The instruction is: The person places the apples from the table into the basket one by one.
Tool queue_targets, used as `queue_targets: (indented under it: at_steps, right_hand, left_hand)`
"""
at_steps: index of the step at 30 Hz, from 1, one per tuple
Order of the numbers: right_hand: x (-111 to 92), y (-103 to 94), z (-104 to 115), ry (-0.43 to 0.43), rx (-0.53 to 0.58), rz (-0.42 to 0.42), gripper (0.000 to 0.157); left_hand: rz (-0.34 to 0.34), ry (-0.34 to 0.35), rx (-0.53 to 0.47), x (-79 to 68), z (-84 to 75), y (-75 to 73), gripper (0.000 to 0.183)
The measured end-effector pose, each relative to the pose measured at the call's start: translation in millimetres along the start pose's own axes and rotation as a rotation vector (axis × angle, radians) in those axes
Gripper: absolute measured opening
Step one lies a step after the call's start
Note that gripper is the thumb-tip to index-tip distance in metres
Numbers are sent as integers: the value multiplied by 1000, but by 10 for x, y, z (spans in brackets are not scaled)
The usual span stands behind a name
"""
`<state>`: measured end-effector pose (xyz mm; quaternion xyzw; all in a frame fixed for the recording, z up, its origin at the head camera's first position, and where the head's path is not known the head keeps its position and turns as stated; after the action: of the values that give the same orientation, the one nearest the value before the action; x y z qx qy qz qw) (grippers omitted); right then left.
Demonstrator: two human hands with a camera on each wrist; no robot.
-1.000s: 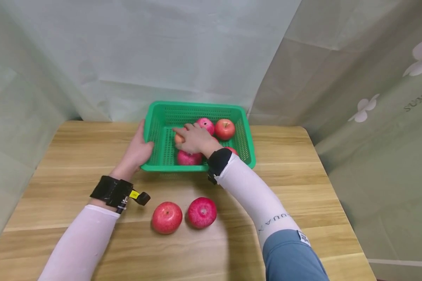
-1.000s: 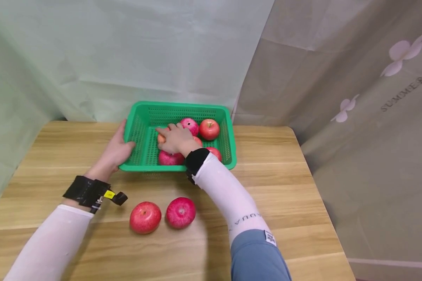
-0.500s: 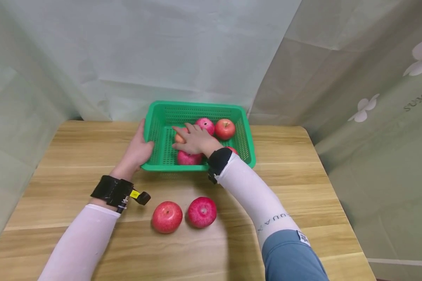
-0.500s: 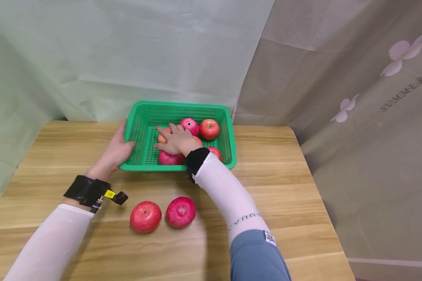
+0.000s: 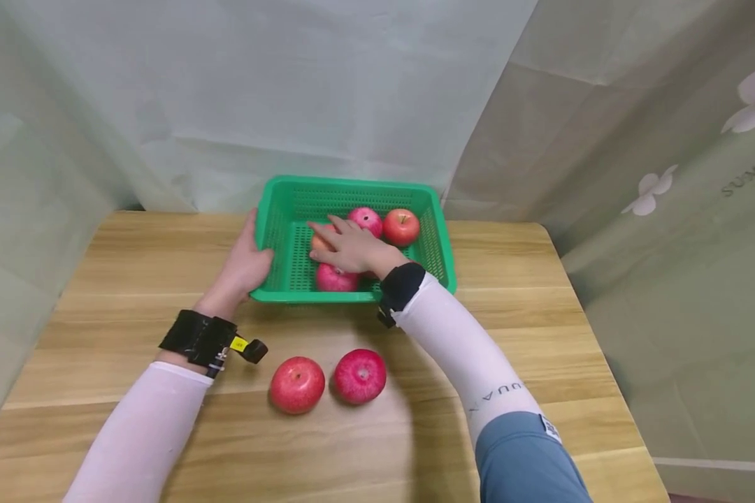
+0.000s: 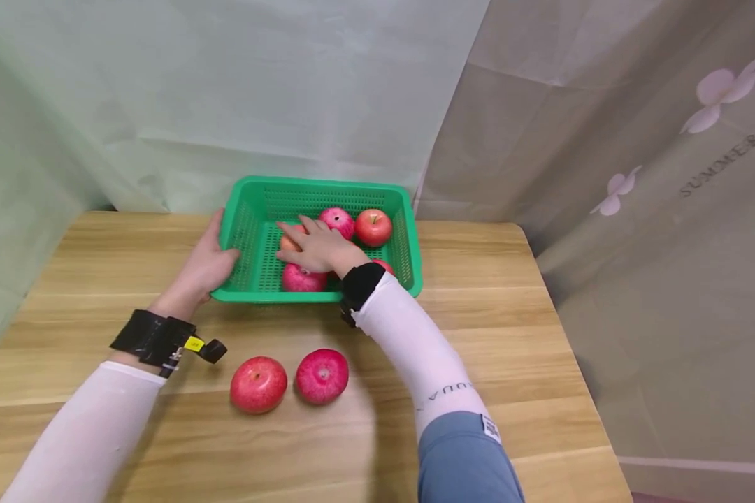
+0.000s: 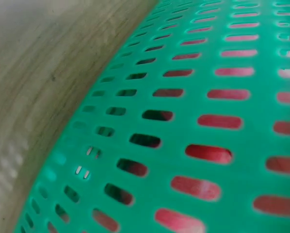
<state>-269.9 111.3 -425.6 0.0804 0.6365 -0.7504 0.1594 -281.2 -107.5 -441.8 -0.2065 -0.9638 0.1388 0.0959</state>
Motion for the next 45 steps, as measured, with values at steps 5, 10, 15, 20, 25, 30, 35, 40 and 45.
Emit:
queue_targets:
  at_steps: [5,10,15,20,25,30,35,40,45]
  right_hand:
    - [-51,5,-4,-42,54,-4,73]
    - [-162,34,-28,-80,73,-32,72]
    - [-390,16,-156,-84,66,-51,73]
    - [-717,-11,-296,-50,105,-19,74]
    - [-1067,93,-403,-94,187,-14,75]
    - [-1304,219,-525,-181,211,-126,73]
    - [-1509,321,-570,-312,201,-309,74]
    - [-1782,492,-462,-391,134,-373,84]
    - [-1992,658,-311,-496,68,-376,79]
  left_hand:
    - [7,-23,-15,-21,-2,-6,91]
    - [1,-33,-15,-60,-3,-11,92]
    - [0,-30,17,-7,-46,-15,95]
    - [2,-13,21,56,-87,-15,94]
    - [17,-43,33,16,-38,-6,95]
    - [16,-39,25,13,-2,0,95]
    - [5,-13,18,14,20,-2,96]
    - [11,-17,4,-16,63,2,95]
    - [25,-24,-3,-25,76,19,94]
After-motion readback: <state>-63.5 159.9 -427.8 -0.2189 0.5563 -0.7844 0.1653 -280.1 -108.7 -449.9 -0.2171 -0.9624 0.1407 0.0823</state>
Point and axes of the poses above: each hand's wrist, its own x-axis towards the middle knuckle, its own y-axis out of the palm, z = x × y, the point moved 3 cm from there along x, towards the middle knuckle, and after that the axes turned 12 degrees about y, right-handed, at the moved point
